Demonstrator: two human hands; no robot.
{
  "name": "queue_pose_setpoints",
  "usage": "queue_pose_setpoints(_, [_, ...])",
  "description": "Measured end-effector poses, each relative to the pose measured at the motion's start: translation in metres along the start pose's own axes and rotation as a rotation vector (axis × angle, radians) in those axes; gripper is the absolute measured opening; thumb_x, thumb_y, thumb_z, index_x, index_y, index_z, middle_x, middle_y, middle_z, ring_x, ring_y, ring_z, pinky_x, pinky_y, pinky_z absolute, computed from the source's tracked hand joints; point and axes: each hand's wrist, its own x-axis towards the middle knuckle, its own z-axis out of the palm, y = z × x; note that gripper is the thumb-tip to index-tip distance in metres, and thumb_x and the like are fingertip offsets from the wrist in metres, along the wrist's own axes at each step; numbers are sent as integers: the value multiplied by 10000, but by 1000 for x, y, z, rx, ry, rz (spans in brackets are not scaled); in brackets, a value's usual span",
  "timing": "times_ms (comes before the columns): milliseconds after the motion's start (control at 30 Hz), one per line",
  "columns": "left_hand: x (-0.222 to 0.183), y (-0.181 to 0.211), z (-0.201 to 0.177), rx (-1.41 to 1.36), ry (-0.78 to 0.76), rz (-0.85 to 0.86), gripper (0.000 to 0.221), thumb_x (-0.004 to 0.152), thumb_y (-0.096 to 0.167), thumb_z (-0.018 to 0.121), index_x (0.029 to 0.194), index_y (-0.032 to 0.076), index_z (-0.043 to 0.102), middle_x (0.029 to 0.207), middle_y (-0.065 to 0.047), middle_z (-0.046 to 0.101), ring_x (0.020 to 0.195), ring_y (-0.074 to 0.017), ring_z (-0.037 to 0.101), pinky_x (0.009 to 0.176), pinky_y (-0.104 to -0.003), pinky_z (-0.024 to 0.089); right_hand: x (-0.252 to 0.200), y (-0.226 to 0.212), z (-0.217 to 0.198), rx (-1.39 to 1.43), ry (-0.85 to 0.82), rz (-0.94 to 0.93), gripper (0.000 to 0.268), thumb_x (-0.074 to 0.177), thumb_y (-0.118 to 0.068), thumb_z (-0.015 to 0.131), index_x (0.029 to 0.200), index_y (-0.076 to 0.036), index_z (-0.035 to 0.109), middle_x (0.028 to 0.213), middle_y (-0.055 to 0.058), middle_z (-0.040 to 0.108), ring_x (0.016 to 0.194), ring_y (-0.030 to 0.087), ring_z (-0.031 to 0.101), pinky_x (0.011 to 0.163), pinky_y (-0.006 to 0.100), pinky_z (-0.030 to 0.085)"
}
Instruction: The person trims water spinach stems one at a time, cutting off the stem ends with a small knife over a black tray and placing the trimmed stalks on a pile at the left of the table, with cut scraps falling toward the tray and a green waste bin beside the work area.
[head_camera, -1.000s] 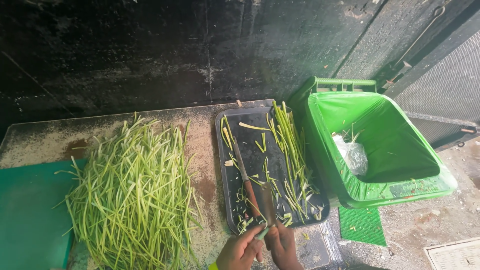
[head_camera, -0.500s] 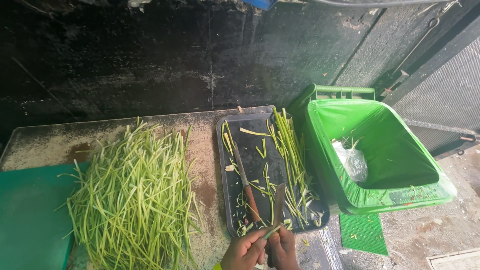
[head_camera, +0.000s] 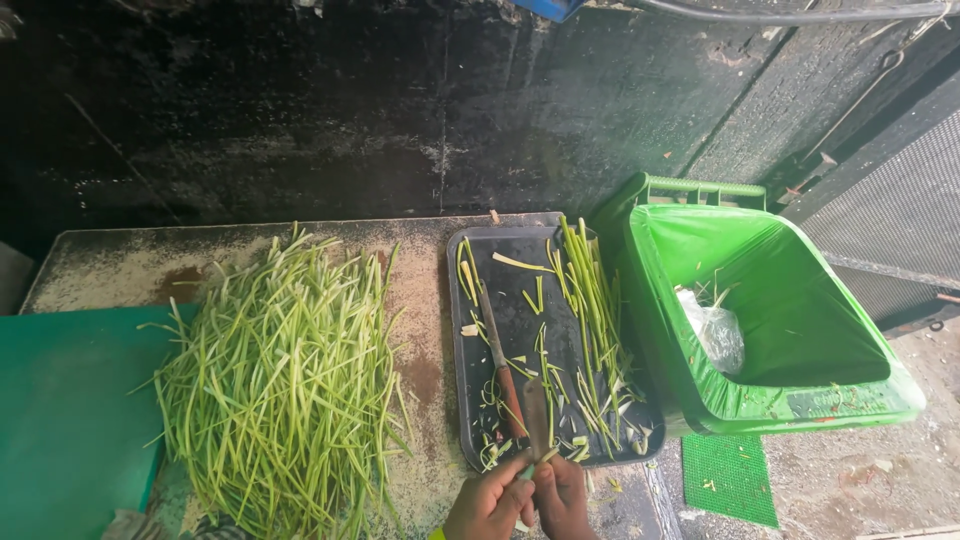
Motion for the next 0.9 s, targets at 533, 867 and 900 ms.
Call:
queue_pose_setpoints(533, [-2, 4, 5, 142, 15, -139, 412, 997, 202, 566, 1395, 153, 663, 636, 8, 641, 604, -53, 631, 615, -229, 530, -13, -5, 5, 234, -6, 138, 585, 1020, -495, 444, 924, 21, 701, 589, 8, 614, 528, 71, 542, 466, 261, 388])
queue_pose_setpoints(867, [2, -26, -4, 133, 41, -185, 376, 996, 230, 602, 1354, 143, 680, 660, 6, 674, 616, -42, 651, 611, -226, 520, -15, 13, 10, 219, 11, 89, 559, 1044, -451, 468, 832, 14, 693, 615, 26, 641, 564, 84, 569, 504, 279, 425])
queue_pose_setpoints(900, [3, -37, -5, 162, 38, -186, 338, 1011, 240, 606, 1305, 118, 722, 650, -3, 666, 601, -45, 638, 596, -227, 511, -20, 25, 11, 198, -12, 91, 542, 1048, -433, 478, 806, 7, 682, 602, 30, 631, 555, 85, 567, 499, 279, 424])
